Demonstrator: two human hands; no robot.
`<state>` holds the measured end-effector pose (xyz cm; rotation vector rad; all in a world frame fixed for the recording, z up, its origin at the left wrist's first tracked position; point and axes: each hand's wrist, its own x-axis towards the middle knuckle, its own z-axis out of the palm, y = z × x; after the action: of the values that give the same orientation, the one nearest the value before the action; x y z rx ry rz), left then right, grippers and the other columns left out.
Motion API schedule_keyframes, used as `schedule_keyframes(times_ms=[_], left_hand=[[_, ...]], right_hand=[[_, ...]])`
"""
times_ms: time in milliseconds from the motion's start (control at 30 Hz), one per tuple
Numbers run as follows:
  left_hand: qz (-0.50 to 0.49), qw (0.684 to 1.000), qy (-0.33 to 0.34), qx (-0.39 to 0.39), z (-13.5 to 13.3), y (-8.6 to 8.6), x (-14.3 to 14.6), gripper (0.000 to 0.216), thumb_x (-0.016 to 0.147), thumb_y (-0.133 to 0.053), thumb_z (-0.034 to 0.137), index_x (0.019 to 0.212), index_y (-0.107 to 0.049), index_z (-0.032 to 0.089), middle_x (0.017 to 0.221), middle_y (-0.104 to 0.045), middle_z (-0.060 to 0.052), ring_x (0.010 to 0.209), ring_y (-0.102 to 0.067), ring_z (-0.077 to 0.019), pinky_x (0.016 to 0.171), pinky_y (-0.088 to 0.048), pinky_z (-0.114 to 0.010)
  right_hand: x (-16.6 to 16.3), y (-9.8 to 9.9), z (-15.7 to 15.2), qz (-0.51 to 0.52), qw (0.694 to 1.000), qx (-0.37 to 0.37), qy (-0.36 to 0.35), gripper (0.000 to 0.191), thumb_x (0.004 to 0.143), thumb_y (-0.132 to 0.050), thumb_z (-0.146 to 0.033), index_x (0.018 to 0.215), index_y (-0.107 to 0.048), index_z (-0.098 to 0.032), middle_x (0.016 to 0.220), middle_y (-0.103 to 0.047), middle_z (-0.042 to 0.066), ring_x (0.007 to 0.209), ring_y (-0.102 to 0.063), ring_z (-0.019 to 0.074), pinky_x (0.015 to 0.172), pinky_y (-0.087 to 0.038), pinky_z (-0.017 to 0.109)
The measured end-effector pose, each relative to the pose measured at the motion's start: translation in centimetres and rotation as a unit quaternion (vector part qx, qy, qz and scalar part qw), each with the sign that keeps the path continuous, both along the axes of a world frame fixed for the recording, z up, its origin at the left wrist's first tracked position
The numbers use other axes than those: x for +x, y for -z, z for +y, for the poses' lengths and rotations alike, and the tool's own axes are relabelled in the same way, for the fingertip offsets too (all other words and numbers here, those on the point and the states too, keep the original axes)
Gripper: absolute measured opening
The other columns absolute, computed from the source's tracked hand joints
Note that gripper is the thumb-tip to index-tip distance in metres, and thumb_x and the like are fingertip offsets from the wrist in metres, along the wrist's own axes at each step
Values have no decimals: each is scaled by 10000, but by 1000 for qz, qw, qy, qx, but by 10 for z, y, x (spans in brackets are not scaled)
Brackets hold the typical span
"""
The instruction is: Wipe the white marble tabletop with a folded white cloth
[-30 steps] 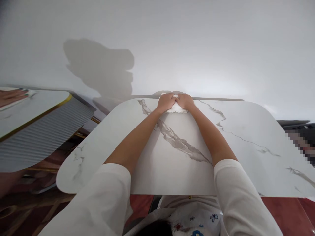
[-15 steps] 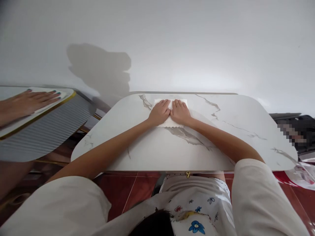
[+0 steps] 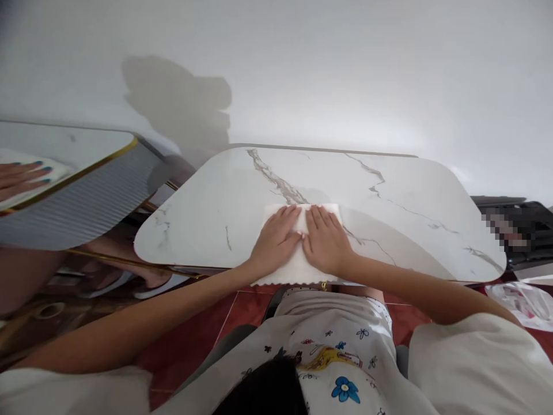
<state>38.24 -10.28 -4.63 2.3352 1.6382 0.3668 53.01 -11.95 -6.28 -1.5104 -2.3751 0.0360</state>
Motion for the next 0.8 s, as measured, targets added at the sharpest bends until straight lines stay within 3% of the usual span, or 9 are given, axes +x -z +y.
schedule_keyframes(times_ms=[133, 233, 400, 567, 800], left_hand=[[-18, 999, 20, -39, 2, -3, 33, 589, 864, -358, 228, 1445, -330, 139, 1549, -277, -60, 1445, -184, -233, 1182, -181, -433], [-20, 999, 25, -41, 22, -1, 46, 595, 865, -355, 227, 1452, -317, 134, 1551, -271, -58, 1447, -177, -229, 1185, -166, -420], [-17, 999, 13, 24, 92, 7, 58, 527, 865, -364, 235, 1387, -393, 168, 1506, -364, -69, 1410, -271, -241, 1159, -211, -408], [-25, 994, 37, 100, 169, 11, 67, 370, 865, -347, 201, 1183, -536, 185, 1289, -572, -87, 1241, -458, -242, 1069, -329, -389], [-17, 992, 32, 117, 247, 12, 73, 381, 859, -346, 191, 1173, -560, 158, 1246, -592, -99, 1203, -478, -239, 1024, -352, -363]], right_hand=[[34, 5, -1, -7, 1000, 8, 19, 558, 917, -304, -253, 1414, -382, -14, 1481, -380, 184, 1389, -312, 289, 1126, -286, 462], [45, 7, 19, -10, 999, 9, 30, 558, 917, -297, -256, 1412, -383, -15, 1477, -385, 186, 1386, -318, 290, 1127, -278, 463], [53, 5, 91, -24, 999, -12, 30, 567, 919, -294, -257, 1420, -363, -1, 1488, -368, 183, 1386, -313, 286, 1125, -267, 444], [60, 8, 172, -30, 999, -2, 41, 544, 930, -291, -247, 1416, -367, -14, 1491, -364, 182, 1383, -314, 281, 1120, -247, 433], [62, 12, 251, -5, 998, 29, 47, 486, 942, -286, -236, 1356, -432, -28, 1437, -444, 183, 1332, -377, 281, 1076, -283, 422]])
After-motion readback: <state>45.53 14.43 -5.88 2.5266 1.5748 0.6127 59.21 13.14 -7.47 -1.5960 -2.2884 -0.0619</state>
